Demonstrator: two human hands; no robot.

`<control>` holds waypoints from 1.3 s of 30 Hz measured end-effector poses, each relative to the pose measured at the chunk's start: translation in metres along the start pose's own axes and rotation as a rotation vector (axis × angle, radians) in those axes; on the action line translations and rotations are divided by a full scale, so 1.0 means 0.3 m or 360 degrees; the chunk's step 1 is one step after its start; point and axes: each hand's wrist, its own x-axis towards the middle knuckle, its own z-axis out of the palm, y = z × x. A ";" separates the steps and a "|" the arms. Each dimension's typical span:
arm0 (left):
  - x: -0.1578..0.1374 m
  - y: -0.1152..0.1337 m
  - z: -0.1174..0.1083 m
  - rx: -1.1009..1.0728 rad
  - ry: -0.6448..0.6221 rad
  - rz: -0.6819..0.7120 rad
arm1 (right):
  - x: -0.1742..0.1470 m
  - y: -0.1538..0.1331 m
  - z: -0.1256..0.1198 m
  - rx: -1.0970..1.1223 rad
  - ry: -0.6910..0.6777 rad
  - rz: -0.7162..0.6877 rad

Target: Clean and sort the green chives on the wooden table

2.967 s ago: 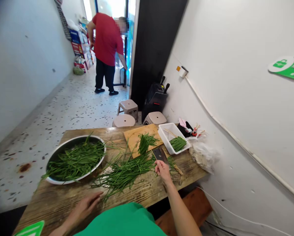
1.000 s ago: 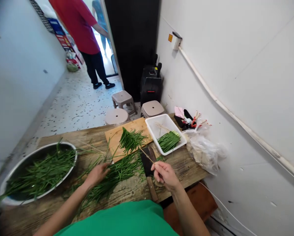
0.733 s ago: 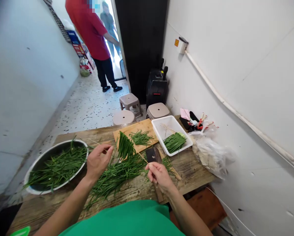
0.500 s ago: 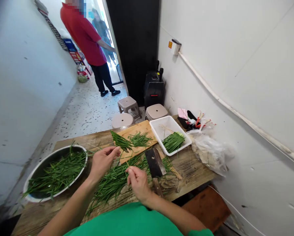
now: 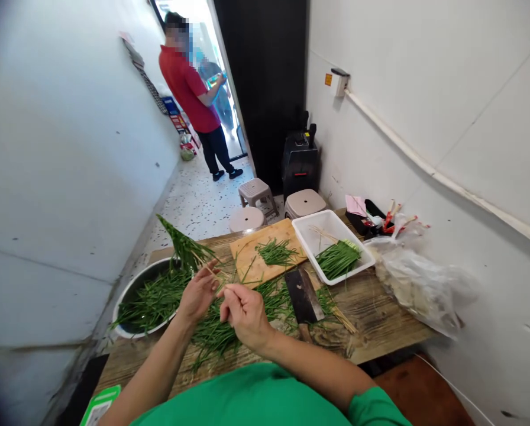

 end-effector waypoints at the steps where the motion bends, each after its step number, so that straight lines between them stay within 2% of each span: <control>1: 0.008 0.005 0.016 -0.0064 -0.0081 -0.0010 | 0.004 -0.010 -0.002 0.0031 -0.0002 0.0014; 4: 0.026 0.015 0.066 -0.0202 -0.0234 -0.0038 | 0.015 -0.040 -0.021 0.0062 0.0022 0.0033; 8: 0.046 0.003 0.122 -0.0300 -0.0275 -0.0013 | 0.028 -0.087 -0.066 0.0021 0.0044 0.0018; 11: 0.055 -0.001 0.162 -0.0301 -0.0442 -0.0039 | 0.034 -0.121 -0.100 -0.0014 0.0065 -0.0001; 14: 0.049 0.004 0.200 -0.0304 -0.0603 -0.0091 | 0.038 -0.145 -0.128 0.0002 0.0121 -0.0020; 19: 0.020 0.000 0.246 -0.0370 -0.0722 -0.0151 | 0.043 -0.171 -0.162 0.0060 0.0202 -0.0052; 24: -0.002 -0.019 0.267 -0.0397 -0.0722 -0.0225 | 0.046 -0.189 -0.182 0.0093 0.0278 -0.0082; 39: 0.006 -0.048 0.274 -0.0352 -0.0605 -0.0134 | 0.026 -0.183 -0.193 0.0093 0.0285 -0.0062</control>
